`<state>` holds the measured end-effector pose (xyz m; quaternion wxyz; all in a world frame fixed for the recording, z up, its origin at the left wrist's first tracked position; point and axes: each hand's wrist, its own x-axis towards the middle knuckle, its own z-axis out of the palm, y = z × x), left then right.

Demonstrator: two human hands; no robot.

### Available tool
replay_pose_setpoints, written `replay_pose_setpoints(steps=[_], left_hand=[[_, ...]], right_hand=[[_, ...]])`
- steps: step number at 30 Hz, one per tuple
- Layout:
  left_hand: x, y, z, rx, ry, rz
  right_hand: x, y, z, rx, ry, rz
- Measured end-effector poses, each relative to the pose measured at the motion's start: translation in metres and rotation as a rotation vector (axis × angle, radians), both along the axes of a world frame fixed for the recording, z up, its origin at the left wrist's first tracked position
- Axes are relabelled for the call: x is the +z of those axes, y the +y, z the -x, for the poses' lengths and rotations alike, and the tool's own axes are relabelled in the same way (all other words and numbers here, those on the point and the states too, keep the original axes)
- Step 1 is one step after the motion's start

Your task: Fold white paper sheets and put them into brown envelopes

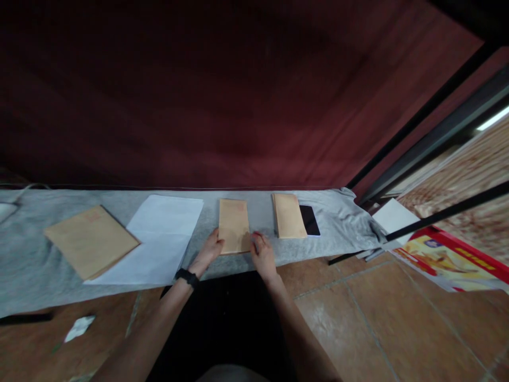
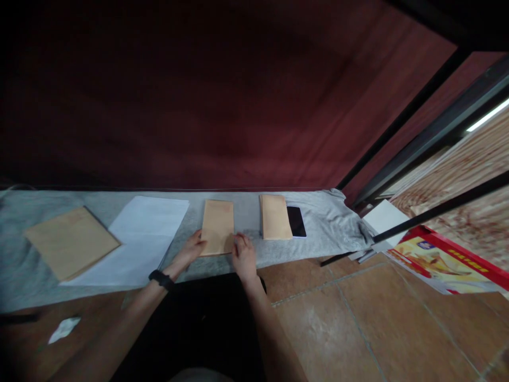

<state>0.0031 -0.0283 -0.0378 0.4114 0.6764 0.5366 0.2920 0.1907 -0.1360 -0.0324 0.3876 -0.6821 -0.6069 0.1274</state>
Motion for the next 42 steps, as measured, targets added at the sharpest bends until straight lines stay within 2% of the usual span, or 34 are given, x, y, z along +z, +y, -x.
replay_pose_setpoints(steps=[3,5,7,9,11,13,19,23,31,42], left_hand=[[0.003,-0.005,0.002,0.021,0.123,0.023],[0.007,-0.012,0.004,0.038,0.29,-0.032],[0.011,-0.016,0.002,0.04,0.455,-0.179],[0.013,-0.013,-0.004,-0.015,0.499,-0.363],[0.011,-0.002,-0.016,-0.131,0.457,-0.507],[0.007,0.018,-0.031,-0.24,0.437,-0.583],[-0.005,0.085,-0.062,-0.305,0.505,-0.571],[-0.01,0.103,-0.068,-0.404,0.525,-0.556],[-0.018,0.09,-0.06,-0.528,0.518,-0.589],[-0.02,0.044,-0.043,-0.618,0.614,-0.612]], right_hand=[[-0.005,0.006,0.001,0.171,-0.113,-0.005],[-0.009,0.009,0.001,0.204,-0.159,0.015],[-0.013,0.009,0.001,0.191,-0.173,0.023],[-0.016,0.009,0.002,0.176,-0.177,0.013],[-0.016,0.009,0.003,0.171,-0.182,-0.004],[-0.015,0.009,0.005,0.165,-0.185,-0.018],[-0.015,0.009,0.007,0.16,-0.183,-0.027],[-0.018,0.011,0.007,0.162,-0.179,-0.035],[-0.016,0.01,0.007,0.171,-0.204,-0.018],[-0.023,0.007,0.001,0.179,-0.242,-0.057]])
